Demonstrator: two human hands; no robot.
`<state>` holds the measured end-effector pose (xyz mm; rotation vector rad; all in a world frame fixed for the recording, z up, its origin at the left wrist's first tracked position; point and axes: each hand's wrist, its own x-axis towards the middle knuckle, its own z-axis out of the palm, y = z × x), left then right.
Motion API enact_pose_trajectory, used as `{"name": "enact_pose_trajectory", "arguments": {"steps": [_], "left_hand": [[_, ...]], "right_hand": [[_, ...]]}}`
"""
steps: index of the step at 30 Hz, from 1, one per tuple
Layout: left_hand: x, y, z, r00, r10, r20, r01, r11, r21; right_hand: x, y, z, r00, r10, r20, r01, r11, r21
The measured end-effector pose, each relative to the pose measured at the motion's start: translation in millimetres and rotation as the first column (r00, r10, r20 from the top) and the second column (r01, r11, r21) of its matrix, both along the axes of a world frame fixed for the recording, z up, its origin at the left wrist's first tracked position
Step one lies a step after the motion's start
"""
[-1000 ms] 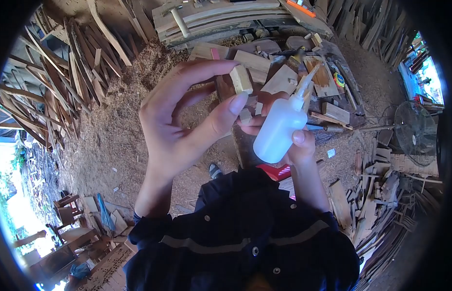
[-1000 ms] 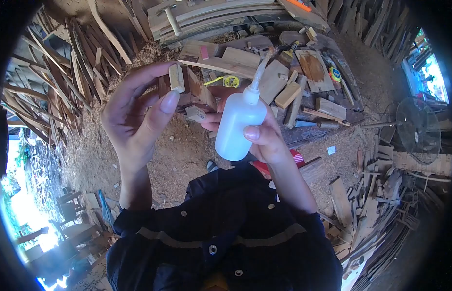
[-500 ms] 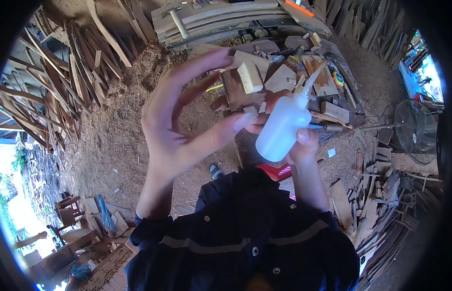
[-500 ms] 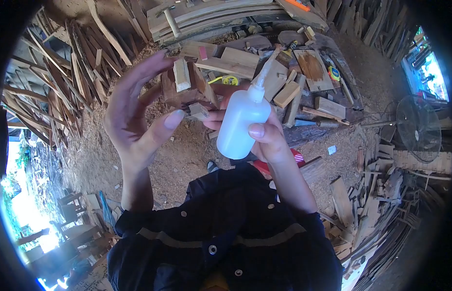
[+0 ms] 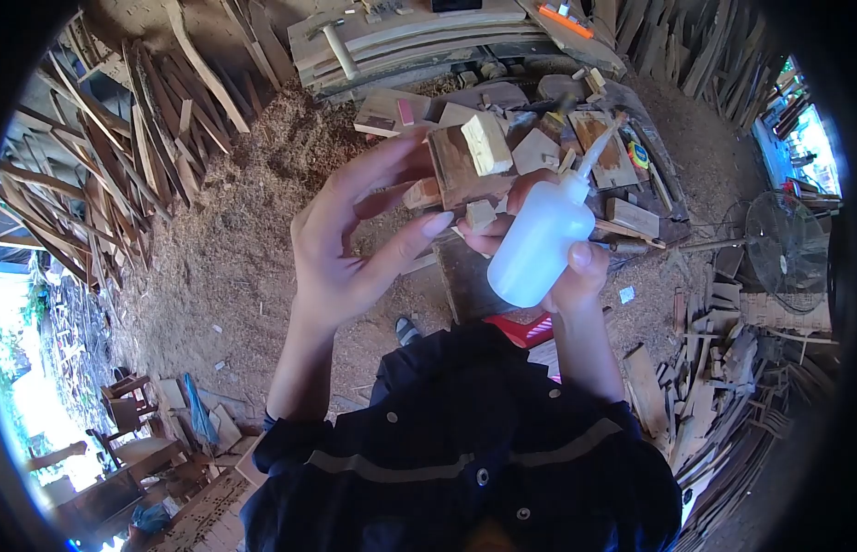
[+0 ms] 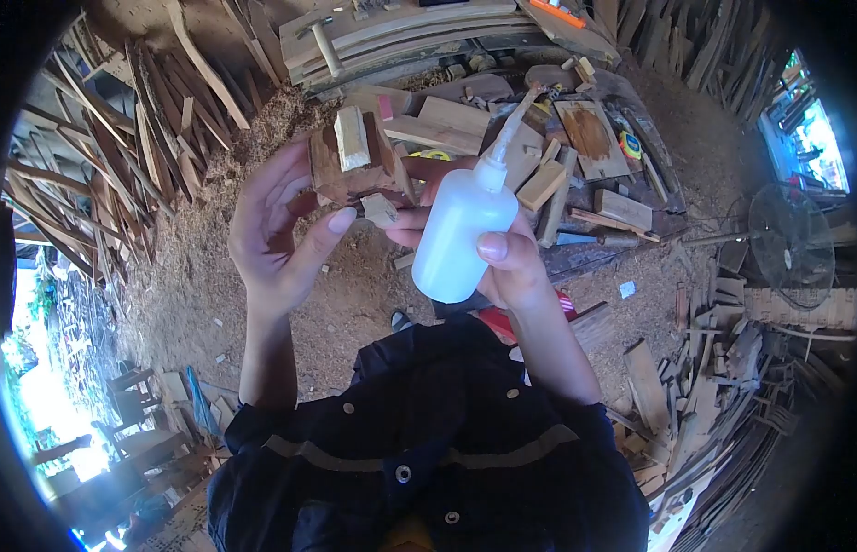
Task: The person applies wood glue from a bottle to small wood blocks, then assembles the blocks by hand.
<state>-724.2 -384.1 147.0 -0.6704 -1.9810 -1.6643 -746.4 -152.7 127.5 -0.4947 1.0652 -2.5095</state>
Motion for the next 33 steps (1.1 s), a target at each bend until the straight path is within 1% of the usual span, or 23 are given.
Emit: {"name": "enact_pose_trajectory", "arguments": {"steps": [1,5,8,14,17,21,24,26,29,31,33], "left_hand": [[0,0,0,1.0,0.005,-0.005,-0.005,1.0,0.001],[-1,3,2,0.999,0.016,-0.03,-0.015,0.999,0.033],[-6,5,0,0.996,-0.013,-0.084,0.02,0.997,0.08],[-9,-1,1,0.998,-0.027,-0.051,0.029,0.998,0.048],[-10,-2,0,0.994,-0.035,-0.101,0.043,0.996,0.075],[-3,-13,4,0.999,0.032,-0.01,-0.031,0.999,0.023],[-1,-17,6,0.997,0.074,-0.012,-0.074,0.997,-0.032],[-1,-15,8,0.994,0.106,-0.02,-0.106,0.994,-0.021],[1,-13,7,0.989,0.141,0.036,-0.144,0.987,0.075],[2,-13,6,0.986,0.155,0.058,-0.16,0.983,0.091],[4,-12,6,0.983,0.164,0.083,-0.172,0.979,0.107]], "right_hand": [[2,-2,4,0.999,-0.042,0.002,0.042,0.998,0.053],[4,-3,4,0.999,-0.036,0.019,0.035,0.998,0.053],[3,-5,4,0.999,-0.021,0.026,0.02,0.999,0.048],[3,-9,6,1.0,0.008,0.03,-0.009,0.999,0.031],[2,-10,6,1.0,0.017,0.021,-0.017,1.0,0.006],[-1,-10,7,0.999,0.031,0.014,-0.031,0.999,-0.013],[-2,-11,6,0.999,0.038,0.004,-0.038,0.999,-0.011],[-3,-10,2,0.998,0.062,-0.002,-0.062,0.997,-0.042],[-5,-8,-5,0.995,0.099,-0.009,-0.099,0.991,-0.094],[-4,-10,-3,0.996,0.084,-0.001,-0.084,0.994,-0.068],[-2,-15,-1,0.999,0.036,-0.014,-0.036,0.999,0.002]]}}
